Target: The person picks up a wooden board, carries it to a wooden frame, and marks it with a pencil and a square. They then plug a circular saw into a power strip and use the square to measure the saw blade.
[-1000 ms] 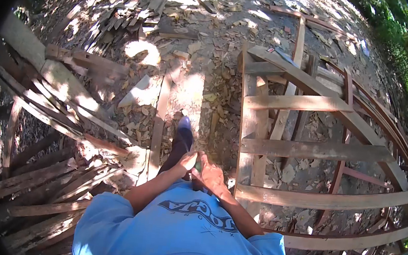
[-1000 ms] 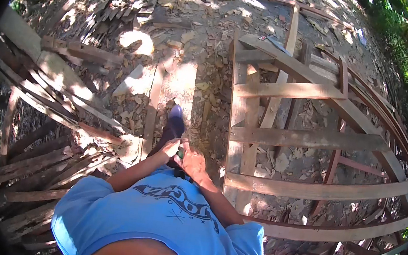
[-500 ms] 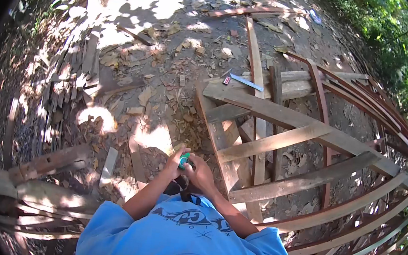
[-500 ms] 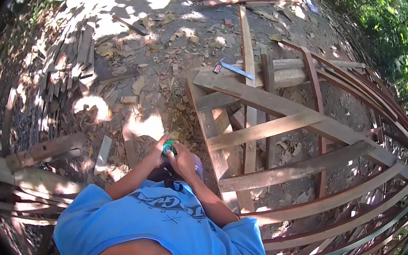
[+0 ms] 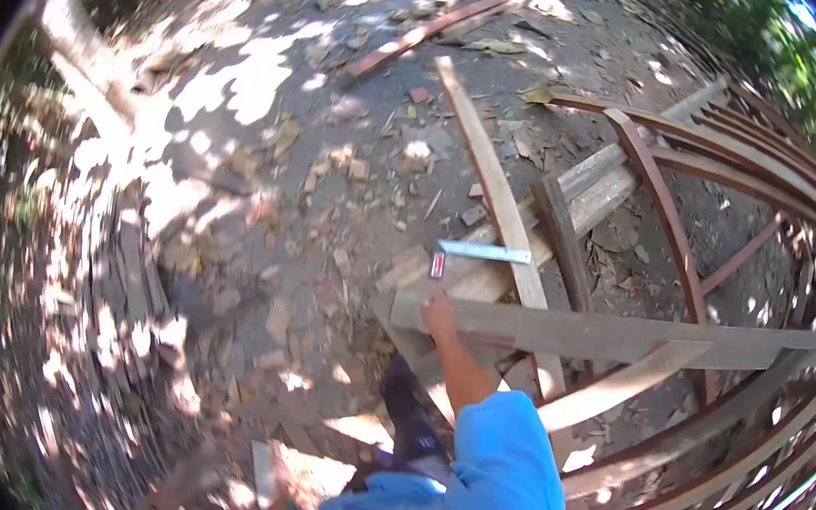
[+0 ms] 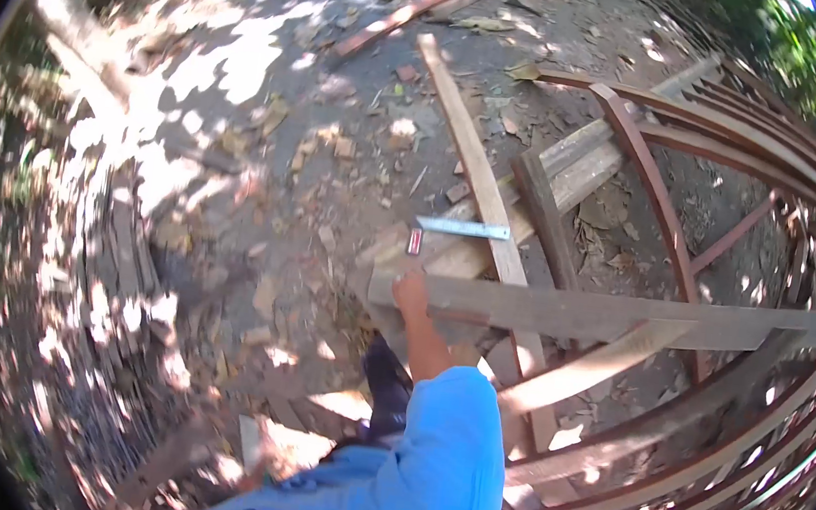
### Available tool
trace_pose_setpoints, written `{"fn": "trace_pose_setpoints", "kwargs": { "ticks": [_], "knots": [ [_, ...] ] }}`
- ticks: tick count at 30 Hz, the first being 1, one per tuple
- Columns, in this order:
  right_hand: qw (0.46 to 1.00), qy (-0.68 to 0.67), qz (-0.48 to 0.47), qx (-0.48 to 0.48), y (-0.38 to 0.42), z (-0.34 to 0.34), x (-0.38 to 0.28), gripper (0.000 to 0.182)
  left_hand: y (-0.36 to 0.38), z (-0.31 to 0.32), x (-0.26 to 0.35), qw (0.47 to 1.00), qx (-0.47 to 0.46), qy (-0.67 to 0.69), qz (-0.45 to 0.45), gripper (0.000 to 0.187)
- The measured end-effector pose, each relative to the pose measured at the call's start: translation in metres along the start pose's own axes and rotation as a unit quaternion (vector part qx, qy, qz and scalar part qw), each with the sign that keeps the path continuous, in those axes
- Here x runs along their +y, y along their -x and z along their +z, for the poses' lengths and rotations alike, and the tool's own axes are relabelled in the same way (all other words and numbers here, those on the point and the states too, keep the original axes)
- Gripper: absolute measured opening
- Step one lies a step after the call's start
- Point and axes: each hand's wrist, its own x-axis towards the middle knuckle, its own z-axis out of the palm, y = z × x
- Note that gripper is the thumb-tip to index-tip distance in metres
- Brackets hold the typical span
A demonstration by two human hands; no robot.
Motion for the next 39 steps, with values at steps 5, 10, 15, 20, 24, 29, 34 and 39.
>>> {"fn": "trace_pose_setpoints", "kwargs": {
  "ticks": [5, 10, 15, 20, 24, 29, 34, 39],
  "knots": [
    [0.975, 0.009, 0.215, -0.050, -0.113, 0.060, 0.030, 0.040, -0.027, 0.052, 0.132, 0.965, 0.023, -0.262, -0.009, 0.033],
    [0.951, 0.022, 0.302, -0.066, -0.161, 0.068, 0.029, 0.049, -0.030, 0.090, 0.190, 0.935, 0.010, -0.354, -0.006, 0.035],
    [0.954, 0.011, 0.286, -0.094, -0.169, 0.076, 0.042, 0.054, -0.025, 0.107, 0.216, 0.912, -0.008, -0.410, 0.015, 0.038],
    [0.948, -0.170, 0.262, -0.059, -0.134, 0.007, -0.019, 0.055, -0.040, 0.096, 0.241, 0.856, -0.088, -0.496, 0.117, 0.042],
    [0.923, -0.358, 0.137, 0.001, -0.077, -0.090, -0.086, 0.059, -0.129, 0.085, 0.252, 0.854, -0.137, -0.482, 0.138, 0.051],
    [0.873, -0.485, 0.013, 0.041, 0.044, -0.218, -0.178, 0.064, -0.126, 0.160, 0.332, 0.726, -0.237, -0.596, 0.249, 0.058],
    [0.637, -0.762, -0.009, 0.111, 0.180, -0.243, -0.251, 0.055, -0.188, 0.204, 0.378, 0.683, -0.296, -0.618, 0.253, 0.069],
    [0.576, -0.768, 0.233, 0.154, 0.277, -0.176, -0.289, 0.028, -0.117, 0.236, 0.374, 0.757, -0.366, -0.522, 0.140, 0.073]
  ]
}}
